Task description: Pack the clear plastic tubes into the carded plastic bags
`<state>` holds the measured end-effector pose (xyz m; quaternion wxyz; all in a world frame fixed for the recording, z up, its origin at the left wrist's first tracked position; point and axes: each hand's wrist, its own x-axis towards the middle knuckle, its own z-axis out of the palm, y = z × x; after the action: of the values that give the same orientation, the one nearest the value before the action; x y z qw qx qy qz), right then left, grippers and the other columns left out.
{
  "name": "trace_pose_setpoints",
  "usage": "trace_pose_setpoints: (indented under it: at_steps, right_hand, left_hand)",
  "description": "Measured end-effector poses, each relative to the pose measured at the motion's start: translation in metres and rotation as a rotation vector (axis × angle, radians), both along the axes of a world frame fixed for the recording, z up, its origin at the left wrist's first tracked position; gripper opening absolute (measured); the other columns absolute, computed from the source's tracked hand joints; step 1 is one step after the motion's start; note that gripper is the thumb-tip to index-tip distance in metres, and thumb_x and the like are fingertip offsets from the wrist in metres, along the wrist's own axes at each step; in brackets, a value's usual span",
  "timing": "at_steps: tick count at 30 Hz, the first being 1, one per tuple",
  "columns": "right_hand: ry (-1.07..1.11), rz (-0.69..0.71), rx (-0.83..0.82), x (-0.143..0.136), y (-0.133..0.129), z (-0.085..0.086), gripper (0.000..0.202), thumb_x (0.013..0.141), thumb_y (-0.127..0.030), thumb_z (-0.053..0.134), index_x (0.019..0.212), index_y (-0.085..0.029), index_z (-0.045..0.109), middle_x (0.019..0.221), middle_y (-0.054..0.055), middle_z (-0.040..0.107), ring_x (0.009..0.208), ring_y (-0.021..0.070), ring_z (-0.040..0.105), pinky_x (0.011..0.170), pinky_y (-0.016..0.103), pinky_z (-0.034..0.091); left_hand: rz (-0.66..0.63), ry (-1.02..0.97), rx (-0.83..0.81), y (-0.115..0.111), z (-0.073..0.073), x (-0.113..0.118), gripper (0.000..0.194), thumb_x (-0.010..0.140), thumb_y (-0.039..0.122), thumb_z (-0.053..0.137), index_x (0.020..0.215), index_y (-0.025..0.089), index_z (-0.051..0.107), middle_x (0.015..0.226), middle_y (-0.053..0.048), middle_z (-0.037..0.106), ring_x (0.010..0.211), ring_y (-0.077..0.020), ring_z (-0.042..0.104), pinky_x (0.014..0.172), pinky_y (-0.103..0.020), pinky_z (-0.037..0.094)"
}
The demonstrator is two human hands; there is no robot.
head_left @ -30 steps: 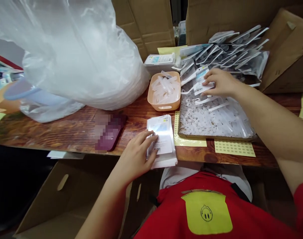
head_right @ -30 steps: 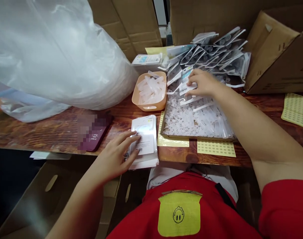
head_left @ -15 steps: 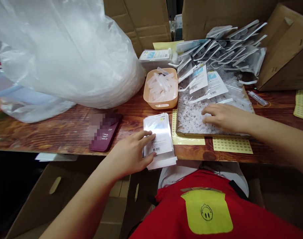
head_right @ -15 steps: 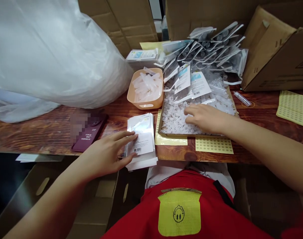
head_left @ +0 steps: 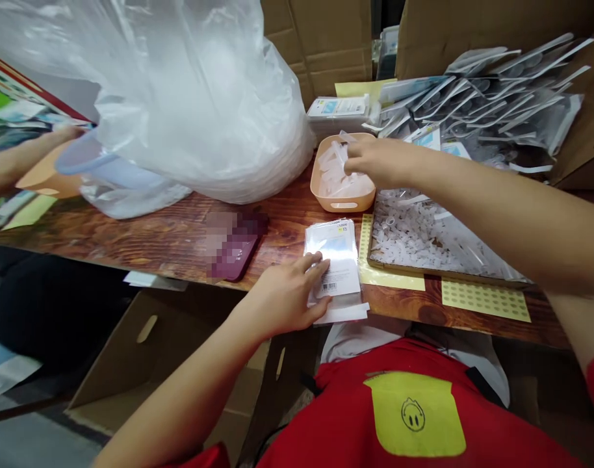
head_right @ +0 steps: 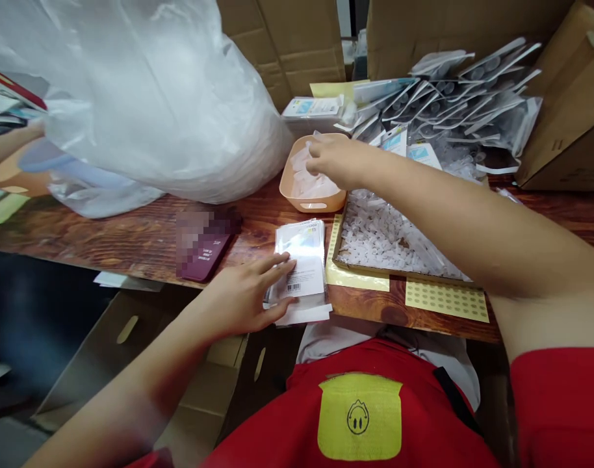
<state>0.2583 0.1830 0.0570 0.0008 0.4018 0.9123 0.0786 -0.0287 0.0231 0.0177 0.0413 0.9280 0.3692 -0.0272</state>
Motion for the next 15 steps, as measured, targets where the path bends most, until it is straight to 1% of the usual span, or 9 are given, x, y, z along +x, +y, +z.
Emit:
trace_pose_setpoints:
  at_steps: [2, 4, 6, 8, 10, 12, 13, 15]
  right_hand:
    - [-0.019, -0.016, -0.045, -0.019, 0.015, -0.012, 0.04, 0.085, -0.002, 0.063, 0.119, -0.019, 0.074, 0.127, 0.009, 0.064, 0.127, 0.0291, 0.058, 0.108, 0.043, 0.05]
    - [-0.003, -0.049, -0.111, -0.034, 0.029, -0.025, 0.04, 0.081, -0.008, 0.073, 0.119, -0.02, 0.076, 0.124, 0.008, 0.066, 0.126, 0.0307, 0.059, 0.107, 0.045, 0.05]
    - [0.008, -0.058, -0.184, -0.046, 0.042, -0.036, 0.039, 0.077, -0.012, 0.078, 0.115, -0.021, 0.078, 0.118, 0.006, 0.067, 0.121, 0.029, 0.06, 0.107, 0.045, 0.05]
    - [0.013, -0.039, -0.21, -0.056, 0.053, -0.044, 0.027, 0.077, -0.017, 0.078, 0.105, -0.019, 0.079, 0.11, 0.005, 0.068, 0.114, 0.0249, 0.061, 0.107, 0.043, 0.049]
    - [0.029, -0.026, -0.187, -0.062, 0.06, -0.048, 0.014, 0.081, -0.024, 0.076, 0.093, -0.016, 0.078, 0.104, 0.004, 0.067, 0.112, 0.0228, 0.061, 0.11, 0.044, 0.048]
    - [0.045, -0.023, -0.155, -0.062, 0.06, -0.046, 0.014, 0.083, -0.028, 0.074, 0.087, -0.015, 0.075, 0.102, 0.004, 0.066, 0.115, 0.0245, 0.06, 0.113, 0.047, 0.045]
    - [0.067, -0.021, -0.133, -0.059, 0.058, -0.042, 0.014, 0.083, -0.027, 0.074, 0.087, -0.014, 0.074, 0.104, 0.005, 0.066, 0.118, 0.0264, 0.059, 0.113, 0.049, 0.045]
    - [0.192, -0.008, -0.09, -0.048, 0.048, -0.032, 0.015, 0.081, -0.024, 0.076, 0.093, -0.015, 0.073, 0.112, 0.007, 0.065, 0.121, 0.0292, 0.059, 0.113, 0.05, 0.046]
  left_hand:
    - [-0.033, 0.006, 0.045, -0.003, -0.005, -0.001, 0.055, 0.093, 0.042, 0.057, 0.139, 0.013, 0.067, 0.144, -0.021, 0.066, 0.105, -0.0367, 0.077, 0.08, -0.049, 0.066]
    - [-0.073, -0.009, 0.086, -0.005, -0.01, -0.003, 0.052, 0.092, 0.037, 0.055, 0.136, 0.013, 0.069, 0.139, -0.021, 0.069, 0.105, -0.0361, 0.078, 0.078, -0.047, 0.066]
    - [-0.09, -0.037, 0.117, -0.007, -0.014, -0.004, 0.051, 0.089, 0.031, 0.055, 0.134, 0.012, 0.069, 0.137, -0.021, 0.071, 0.107, -0.0357, 0.077, 0.08, -0.046, 0.066]
    - [-0.075, -0.087, 0.137, -0.01, -0.016, -0.004, 0.05, 0.089, 0.026, 0.054, 0.133, 0.01, 0.069, 0.135, -0.021, 0.071, 0.111, -0.0348, 0.076, 0.084, -0.045, 0.066]
    - [-0.016, -0.17, 0.137, -0.014, -0.016, -0.003, 0.048, 0.091, 0.023, 0.051, 0.134, 0.01, 0.069, 0.133, -0.019, 0.072, 0.114, -0.0329, 0.074, 0.089, -0.045, 0.065]
    - [0.086, -0.285, 0.113, -0.019, -0.016, -0.002, 0.046, 0.095, 0.021, 0.048, 0.135, 0.013, 0.07, 0.133, -0.017, 0.069, 0.118, -0.0301, 0.071, 0.095, -0.045, 0.063]
    - [0.153, -0.352, 0.098, -0.021, -0.016, -0.002, 0.045, 0.096, 0.02, 0.047, 0.135, 0.016, 0.071, 0.135, -0.016, 0.066, 0.121, -0.0287, 0.068, 0.099, -0.045, 0.061]
    - [0.308, -0.496, 0.069, -0.026, -0.018, -0.001, 0.042, 0.098, 0.02, 0.046, 0.13, 0.021, 0.075, 0.136, -0.015, 0.059, 0.124, -0.0265, 0.064, 0.108, -0.046, 0.057]
